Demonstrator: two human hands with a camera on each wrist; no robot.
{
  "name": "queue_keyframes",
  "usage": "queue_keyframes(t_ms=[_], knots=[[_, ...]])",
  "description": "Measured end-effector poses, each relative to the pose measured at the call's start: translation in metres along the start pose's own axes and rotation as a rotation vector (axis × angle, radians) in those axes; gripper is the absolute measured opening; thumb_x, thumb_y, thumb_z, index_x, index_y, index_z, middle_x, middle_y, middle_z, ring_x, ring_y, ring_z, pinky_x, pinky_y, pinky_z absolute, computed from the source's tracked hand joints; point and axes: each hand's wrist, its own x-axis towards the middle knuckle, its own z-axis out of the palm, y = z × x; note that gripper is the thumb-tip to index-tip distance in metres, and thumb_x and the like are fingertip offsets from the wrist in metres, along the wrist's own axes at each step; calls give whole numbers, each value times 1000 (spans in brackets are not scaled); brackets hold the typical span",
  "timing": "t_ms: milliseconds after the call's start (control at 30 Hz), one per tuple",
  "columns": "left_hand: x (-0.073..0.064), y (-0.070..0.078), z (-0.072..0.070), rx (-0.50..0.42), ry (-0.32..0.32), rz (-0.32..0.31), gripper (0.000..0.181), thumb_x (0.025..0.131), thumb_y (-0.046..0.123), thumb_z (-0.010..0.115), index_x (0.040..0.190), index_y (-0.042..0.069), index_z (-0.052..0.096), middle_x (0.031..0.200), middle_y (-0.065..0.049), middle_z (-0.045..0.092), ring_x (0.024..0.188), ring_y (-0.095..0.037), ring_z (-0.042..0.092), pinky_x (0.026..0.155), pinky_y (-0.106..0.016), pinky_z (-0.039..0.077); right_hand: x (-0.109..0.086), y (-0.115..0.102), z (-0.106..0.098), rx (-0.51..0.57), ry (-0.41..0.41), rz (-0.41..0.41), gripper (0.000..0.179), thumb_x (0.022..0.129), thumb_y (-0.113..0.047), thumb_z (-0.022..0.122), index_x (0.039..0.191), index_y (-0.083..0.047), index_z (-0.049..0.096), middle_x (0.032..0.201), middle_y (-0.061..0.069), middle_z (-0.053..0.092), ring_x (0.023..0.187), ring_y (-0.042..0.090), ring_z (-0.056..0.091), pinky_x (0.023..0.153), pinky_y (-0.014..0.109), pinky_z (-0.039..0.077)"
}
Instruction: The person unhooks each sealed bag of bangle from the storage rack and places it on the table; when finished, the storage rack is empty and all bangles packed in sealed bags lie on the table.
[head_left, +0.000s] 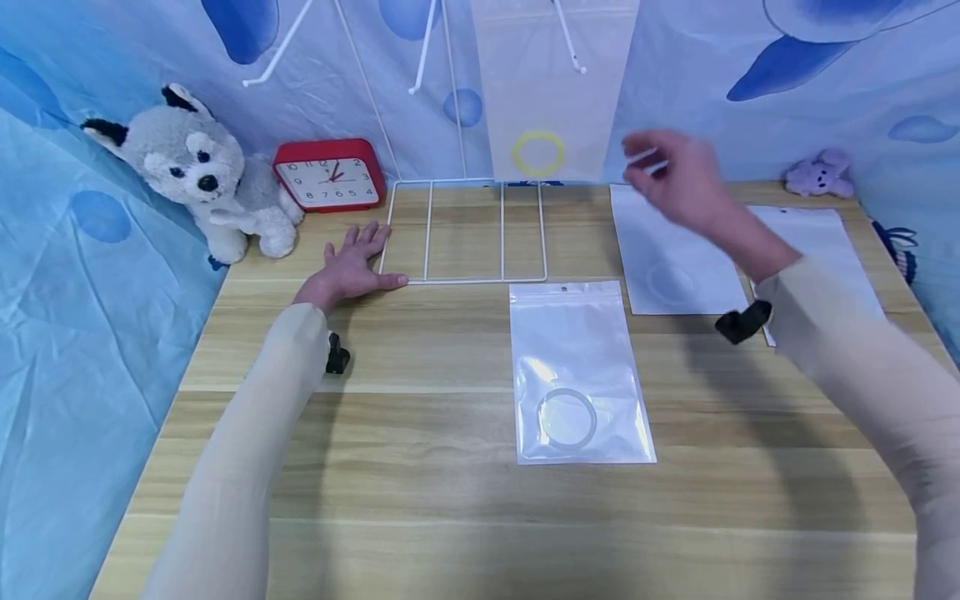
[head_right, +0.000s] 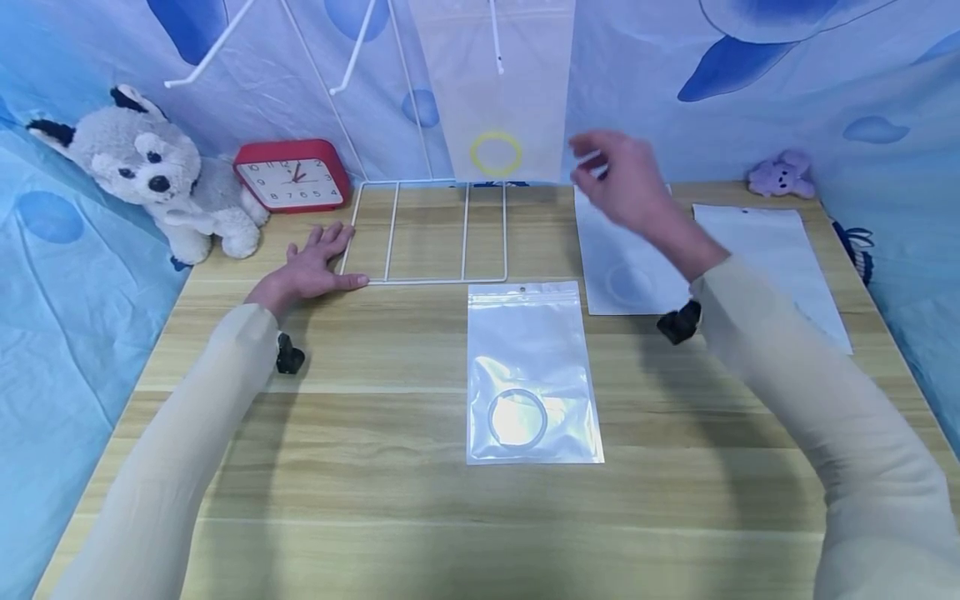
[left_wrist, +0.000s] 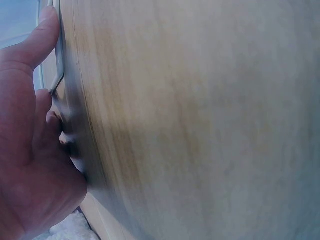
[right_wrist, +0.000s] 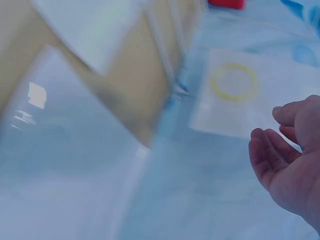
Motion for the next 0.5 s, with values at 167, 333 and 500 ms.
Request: queue_keyframes(t_ms=[167, 333, 500], knots=[[-2, 0, 0, -4, -3, 9, 104, 90, 63, 60, 162, 17, 1, 167, -12, -10, 148, -37, -19, 110, -67, -15, 30, -19, -33, 19, 117, 75, 47, 101, -12, 58, 147, -10, 47, 141, 10, 55, 122, 20, 58, 100, 28, 47], [-3, 0, 1, -9, -1, 14, 103, 90, 62, 61, 162, 17, 2, 167, -12, -10, 149, -37, -18, 110, -67, -14, 56, -34, -53, 17, 151, 70, 52, 104, -17, 53, 153, -25, 39, 150, 3, 45, 135, 12, 46, 109, 26, 36], [-3, 0, 1, -7, 6, 18, 103, 91, 62, 61, 162, 17, 2, 167, -11, -10, 149, -35, -18, 110, -66, -14, 74, -49, -61, -23, 100, 91, 55, 103, -20, 54, 154, -29, 34, 154, -1, 38, 138, 13, 41, 111, 23, 30]])
